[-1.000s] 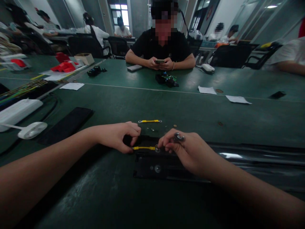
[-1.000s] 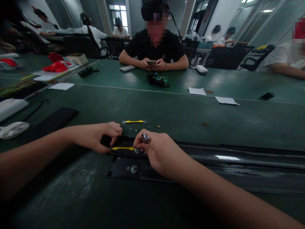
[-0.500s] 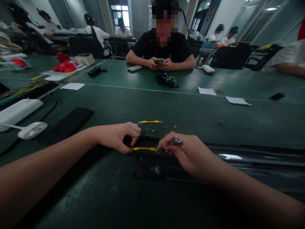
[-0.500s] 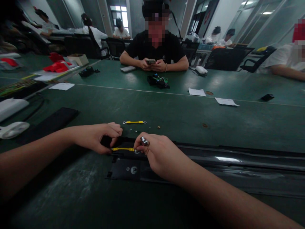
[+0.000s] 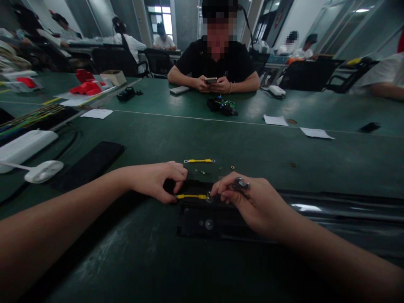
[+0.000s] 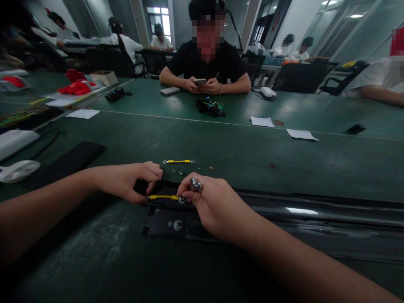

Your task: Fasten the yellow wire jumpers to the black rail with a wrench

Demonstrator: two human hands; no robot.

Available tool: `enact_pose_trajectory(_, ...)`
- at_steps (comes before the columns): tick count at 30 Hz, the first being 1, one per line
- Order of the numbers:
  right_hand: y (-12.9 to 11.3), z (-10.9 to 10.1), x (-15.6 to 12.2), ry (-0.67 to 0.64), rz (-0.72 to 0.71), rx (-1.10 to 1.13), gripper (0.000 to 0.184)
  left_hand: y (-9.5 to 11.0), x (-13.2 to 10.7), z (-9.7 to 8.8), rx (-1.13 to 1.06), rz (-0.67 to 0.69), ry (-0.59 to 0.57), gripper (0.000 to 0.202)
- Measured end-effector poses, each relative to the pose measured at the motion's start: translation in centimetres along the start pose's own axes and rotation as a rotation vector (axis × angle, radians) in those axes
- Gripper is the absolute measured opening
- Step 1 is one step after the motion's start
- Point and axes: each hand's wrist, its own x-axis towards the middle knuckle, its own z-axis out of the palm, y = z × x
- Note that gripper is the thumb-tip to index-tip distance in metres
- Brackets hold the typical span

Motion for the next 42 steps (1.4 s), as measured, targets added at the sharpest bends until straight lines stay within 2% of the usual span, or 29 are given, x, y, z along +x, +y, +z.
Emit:
enact_pose_trajectory(17,-0.55,-0.32,0.51,-0.079,-0.015,-0.057,0.018,0.05,-0.01,-0.07,0.008,0.006,0.002,0.015)
enact_pose_trajectory(25,-0.34,-0.20,0.41,-0.057,-0.041,-0.032,0.005,0.09,0.03,-0.04,0.003,0.003,0.001,0.016)
enact_pose_trajectory(30,-0.51,-0.42,0.22,-0.023,-0.078,-0.040,0.010,0.12,0.04,-0.08,0.003,0.003,0.000,0.016)
enact_pose_trajectory(42,-0.79,-0.56,0.35,-0.049,-0.005,-0.042,0.018,0.01,0.05,0.00,0.000,0.029,0.015,0.016)
